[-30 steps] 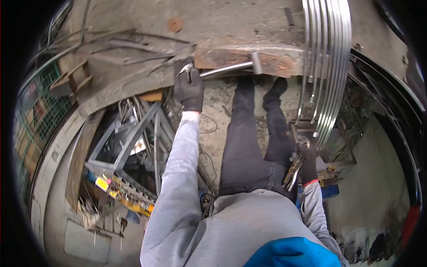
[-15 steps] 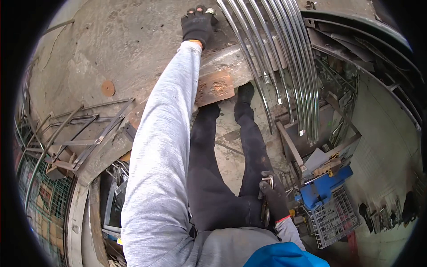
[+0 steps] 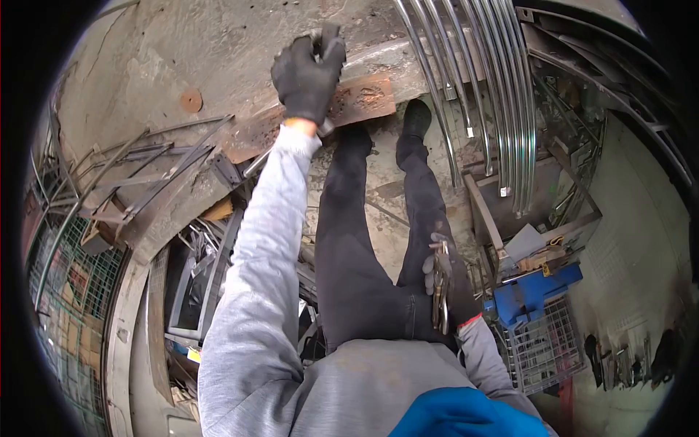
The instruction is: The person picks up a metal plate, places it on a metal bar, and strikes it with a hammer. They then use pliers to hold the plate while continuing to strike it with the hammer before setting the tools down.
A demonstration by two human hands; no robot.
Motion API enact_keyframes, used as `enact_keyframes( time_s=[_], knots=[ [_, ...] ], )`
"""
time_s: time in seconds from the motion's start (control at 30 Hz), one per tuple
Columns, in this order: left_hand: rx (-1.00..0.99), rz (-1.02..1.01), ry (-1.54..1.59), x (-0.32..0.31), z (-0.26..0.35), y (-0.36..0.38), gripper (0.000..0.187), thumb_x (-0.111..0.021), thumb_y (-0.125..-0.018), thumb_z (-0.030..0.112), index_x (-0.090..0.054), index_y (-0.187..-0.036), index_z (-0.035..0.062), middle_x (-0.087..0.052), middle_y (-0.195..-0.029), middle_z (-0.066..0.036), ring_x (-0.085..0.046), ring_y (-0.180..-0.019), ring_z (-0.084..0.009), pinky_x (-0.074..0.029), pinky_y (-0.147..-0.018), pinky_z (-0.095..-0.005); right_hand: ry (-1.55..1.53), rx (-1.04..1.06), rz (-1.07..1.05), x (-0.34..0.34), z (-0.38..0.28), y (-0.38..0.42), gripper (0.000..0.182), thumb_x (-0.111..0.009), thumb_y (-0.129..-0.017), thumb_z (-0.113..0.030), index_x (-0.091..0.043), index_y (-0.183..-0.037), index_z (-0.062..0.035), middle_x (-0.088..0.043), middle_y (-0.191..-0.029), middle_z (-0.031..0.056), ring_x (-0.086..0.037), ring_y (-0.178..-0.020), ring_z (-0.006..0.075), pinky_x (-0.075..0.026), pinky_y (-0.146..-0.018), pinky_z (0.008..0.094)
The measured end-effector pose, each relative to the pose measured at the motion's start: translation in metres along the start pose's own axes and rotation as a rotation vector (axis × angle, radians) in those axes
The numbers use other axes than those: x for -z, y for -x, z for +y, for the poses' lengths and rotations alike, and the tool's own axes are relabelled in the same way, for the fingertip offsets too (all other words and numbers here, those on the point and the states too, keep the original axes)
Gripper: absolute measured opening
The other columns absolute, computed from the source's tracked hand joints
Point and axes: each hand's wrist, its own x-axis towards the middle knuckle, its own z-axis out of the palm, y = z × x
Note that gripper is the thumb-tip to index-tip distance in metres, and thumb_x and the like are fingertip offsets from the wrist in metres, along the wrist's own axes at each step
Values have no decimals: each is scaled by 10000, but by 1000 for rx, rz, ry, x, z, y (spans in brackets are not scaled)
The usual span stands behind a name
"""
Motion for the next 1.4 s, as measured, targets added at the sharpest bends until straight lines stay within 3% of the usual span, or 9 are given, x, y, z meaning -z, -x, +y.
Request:
enact_keyframes(
  time_s=[0.1,0.27,0.33,0.4,0.43,0.5,0.73,1.0,1.4],
  knots=[
    [-168,80,-173,13,-6,83,477,-723,-901,572,-770,-958,100,-727,-983,-157,-654,-986,-391,-438,-925,-574,17,225,-103,-2,-26,-40,570,-505,-1112,-393,-459,-1584,-76,-621,-924,36,-592,-647,81,-484,-562,231],
    [-195,52,-344,-16,-8,121,559,-721,-902,621,-775,-1175,137,-717,-1225,-163,-556,-1325,-413,-256,-1248,-626,397,505,-123,-35,-115,-136,519,-605,-1077,-287,-522,-1552,-97,-543,-902,-17,-489,-660,45,-389,-583,221],
    [-173,61,-355,-22,-7,118,567,-724,-903,615,-760,-1223,149,-702,-1276,-155,-532,-1357,-413,-239,-1256,-629,650,553,-76,-54,-147,-164,516,-680,-1033,-221,-560,-1516,-85,-617,-993,15,-579,-767,83,-471,-670,241],
    [-162,65,-358,-29,-11,119,581,-736,-900,594,-732,-1303,176,-679,-1343,-121,-485,-1416,-401,-206,-1267,-632,795,763,-72,-58,-157,-209,537,-717,-1003,-246,-586,-1487,-53,-700,-1205,108,-688,-1025,198,-551,-894,326],
    [-142,67,-349,-33,-16,121,581,-736,-900,594,-732,-1303,176,-679,-1343,-121,-485,-1416,-401,-206,-1267,-632,815,753,-77,-63,-163,-220,537,-717,-1003,-246,-586,-1487,-53,-700,-1205,108,-688,-1025,198,-551,-894,326],
    [-204,129,-410,-35,-20,123,568,-744,-897,585,-735,-1297,181,-685,-1302,-101,-492,-1400,-395,-212,-1262,-630,947,796,12,-74,-175,-235,570,-732,-988,-276,-588,-1487,-41,-674,-1409,189,-647,-1293,294,-493,-1101,394],
    [-213,170,-348,-41,-22,120,363,-742,-909,471,-763,-1128,183,-664,-1220,-87,-507,-1317,-377,-267,-1222,-604,1033,871,79,-86,-174,-260,646,-771,-945,-346,-591,-1495,-60,-688,-1394,192,-668,-1276,318,-502,-1096,407],
    [-230,204,-364,-34,-21,120,332,-752,-900,467,-771,-1072,183,-672,-1214,-95,-520,-1303,-357,-285,-1207,-604,1228,1081,49,-87,-174,-266,638,-778,-923,-400,-613,-1442,-67,-724,-1304,204,-709,-1202,362,-543,-1030,447],
    [-204,243,-333,-40,-22,118,325,-747,-899,476,-786,-1049,191,-648,-1217,-92,-510,-1303,-345,-278,-1207,-597,1221,1045,50,-88,-169,-267,718,-805,-892,-448,-600,-1460,-60,-722,-1298,213,-724,-1158,370,-556,-1002,450]
  ],
)
